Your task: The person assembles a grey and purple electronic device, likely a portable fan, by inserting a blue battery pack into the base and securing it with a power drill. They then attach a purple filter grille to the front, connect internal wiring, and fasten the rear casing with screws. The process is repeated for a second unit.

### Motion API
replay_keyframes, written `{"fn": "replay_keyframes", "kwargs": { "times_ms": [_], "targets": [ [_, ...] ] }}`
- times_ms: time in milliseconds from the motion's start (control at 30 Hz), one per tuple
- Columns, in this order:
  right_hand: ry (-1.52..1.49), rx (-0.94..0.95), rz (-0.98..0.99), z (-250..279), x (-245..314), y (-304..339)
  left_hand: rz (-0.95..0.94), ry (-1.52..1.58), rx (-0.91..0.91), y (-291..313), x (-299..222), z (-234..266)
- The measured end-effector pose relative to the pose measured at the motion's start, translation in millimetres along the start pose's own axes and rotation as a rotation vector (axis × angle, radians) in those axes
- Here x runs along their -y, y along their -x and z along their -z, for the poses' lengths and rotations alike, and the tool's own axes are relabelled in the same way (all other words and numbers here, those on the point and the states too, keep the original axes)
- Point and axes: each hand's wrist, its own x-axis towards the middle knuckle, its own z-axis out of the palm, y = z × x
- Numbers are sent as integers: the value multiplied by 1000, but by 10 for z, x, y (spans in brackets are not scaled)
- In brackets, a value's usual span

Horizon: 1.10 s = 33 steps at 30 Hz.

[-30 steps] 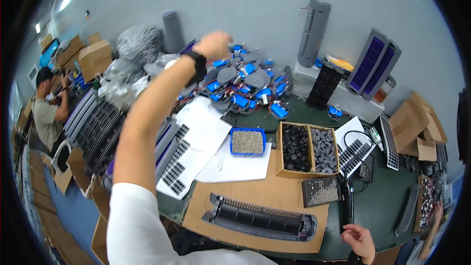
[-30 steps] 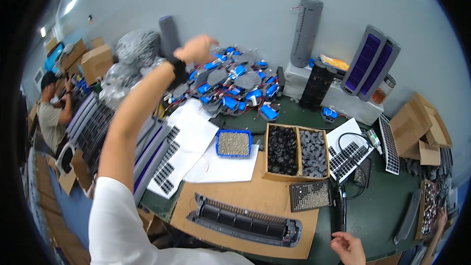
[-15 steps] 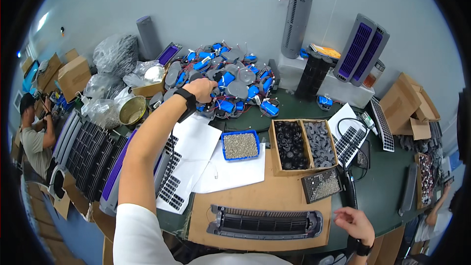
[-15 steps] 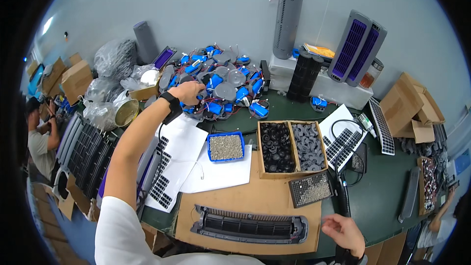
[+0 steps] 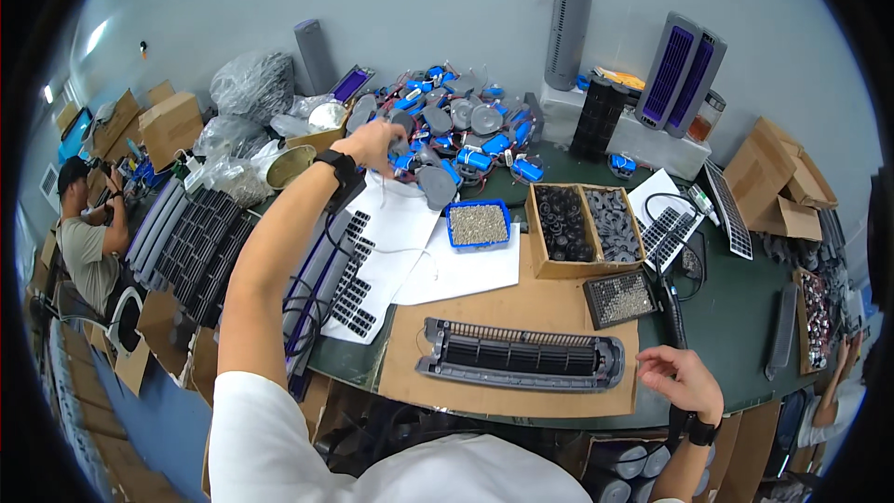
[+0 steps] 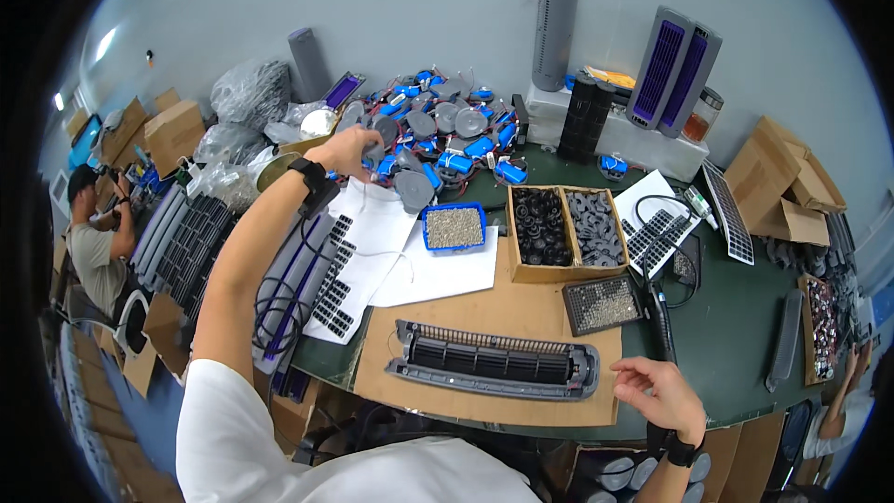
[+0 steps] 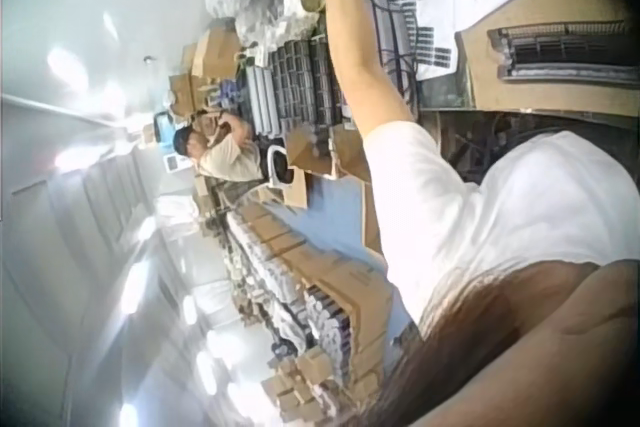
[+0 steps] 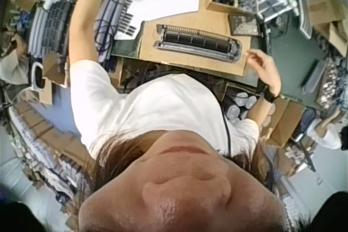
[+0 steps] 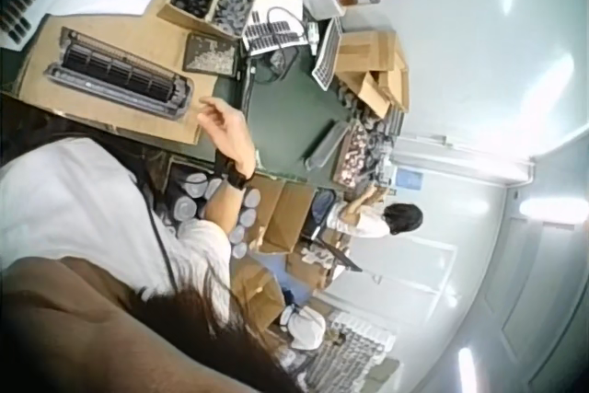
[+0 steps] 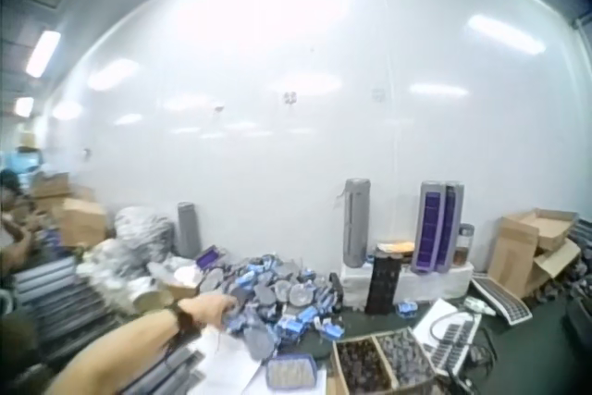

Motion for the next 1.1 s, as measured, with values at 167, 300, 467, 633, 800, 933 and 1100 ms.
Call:
{"fn": "replay_keyframes", "kwargs": {
  "times_ms": [167,300,467,633,800,933,1100],
  "targets": [
    [4,53,82,-71,87,-27,248,157,-316,307,26,199],
    [42,93,111,-75,223,-62,445,503,-586,612,-362,580],
    [53,111,200,-97,465,-184,371,806,-888,1023,-653,817],
    [82,237,326,-266,688,-498,380,1143,-770,1232,-570,636],
    [139,234,483,-604,1113,-853,416,1458,-447,1353,-1013,691],
    [27,156,478,-1023,1415,-1354,304,1633,-332,1292,-1495,800],
    [-106,-139,804,-1564,1489,-2114,169,1741,-329,1286,-1742,874]
  ]
}}
